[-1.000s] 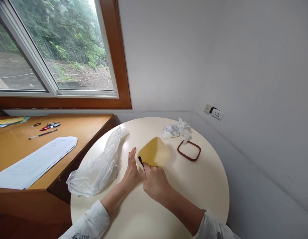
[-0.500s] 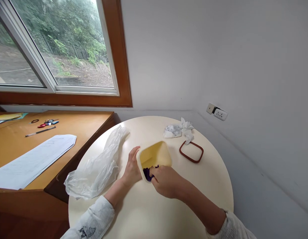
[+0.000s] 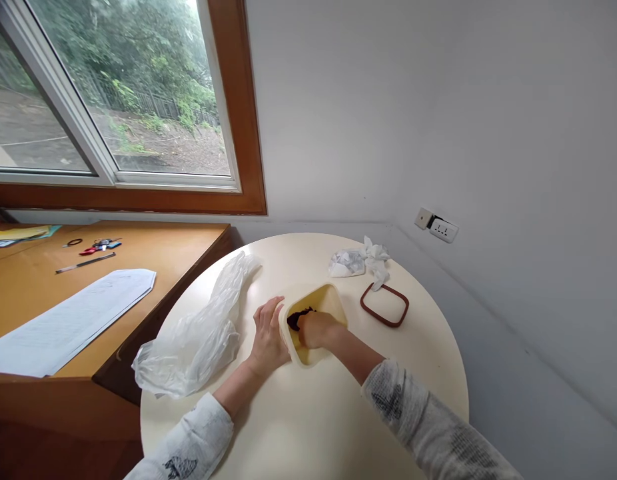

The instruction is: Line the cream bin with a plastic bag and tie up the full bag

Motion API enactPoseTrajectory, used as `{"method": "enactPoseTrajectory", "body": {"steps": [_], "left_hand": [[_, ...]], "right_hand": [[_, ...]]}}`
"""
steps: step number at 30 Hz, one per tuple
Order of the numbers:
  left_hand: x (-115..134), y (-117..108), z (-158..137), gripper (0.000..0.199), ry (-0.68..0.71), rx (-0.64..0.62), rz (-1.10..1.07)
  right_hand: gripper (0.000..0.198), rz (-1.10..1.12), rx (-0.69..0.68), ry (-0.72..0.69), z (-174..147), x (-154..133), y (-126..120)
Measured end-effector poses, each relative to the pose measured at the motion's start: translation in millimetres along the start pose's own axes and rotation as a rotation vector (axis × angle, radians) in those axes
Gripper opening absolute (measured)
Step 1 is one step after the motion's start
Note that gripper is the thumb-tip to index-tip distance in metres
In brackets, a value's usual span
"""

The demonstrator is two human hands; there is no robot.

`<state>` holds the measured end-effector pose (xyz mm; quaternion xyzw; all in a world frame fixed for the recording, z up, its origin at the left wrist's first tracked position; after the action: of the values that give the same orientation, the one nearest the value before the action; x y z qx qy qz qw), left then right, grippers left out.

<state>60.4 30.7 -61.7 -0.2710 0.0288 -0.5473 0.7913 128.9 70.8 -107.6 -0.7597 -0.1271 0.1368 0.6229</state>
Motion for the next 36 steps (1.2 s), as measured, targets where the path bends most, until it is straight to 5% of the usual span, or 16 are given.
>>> {"method": "enactPoseTrajectory", "body": {"steps": [8,15,25,36], "left_hand": [[-7.5,1.9,1.9,0.087,-0.022,-0.037,-0.014],[-12.3,1.6,4.9,0.088,-0.040,-0.082,-0.116],[-20.6,-0.2,3.6,0.103,-0.086,-0.107,-0.201],[-9.3,7.7,-4.1,0.087,-0.057,-0.026,-0.086]], "right_hand": [[0.031,-0.091,-0.034,0.080,-64.1,6.8,-22.2],[0.045,0.001,0.064,-0.033,-107.3,-18.2,-39.5],[0.047,-0.101,0.204,-0.095,-69.7,-6.0,-10.0],[0.030,0.093,0.300,0.272,-41.3,-14.6,-31.9]]}}
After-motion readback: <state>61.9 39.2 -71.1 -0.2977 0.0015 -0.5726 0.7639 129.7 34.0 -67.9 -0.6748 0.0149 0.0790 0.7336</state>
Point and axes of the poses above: each hand's wrist, its own z-axis towards the middle knuckle, its own y-axis out of the palm, x = y × z, the point moved 10 cm from there along z, towards the middle knuckle, and after that the axes turned 10 degrees about -z, right-handed, at the moved point
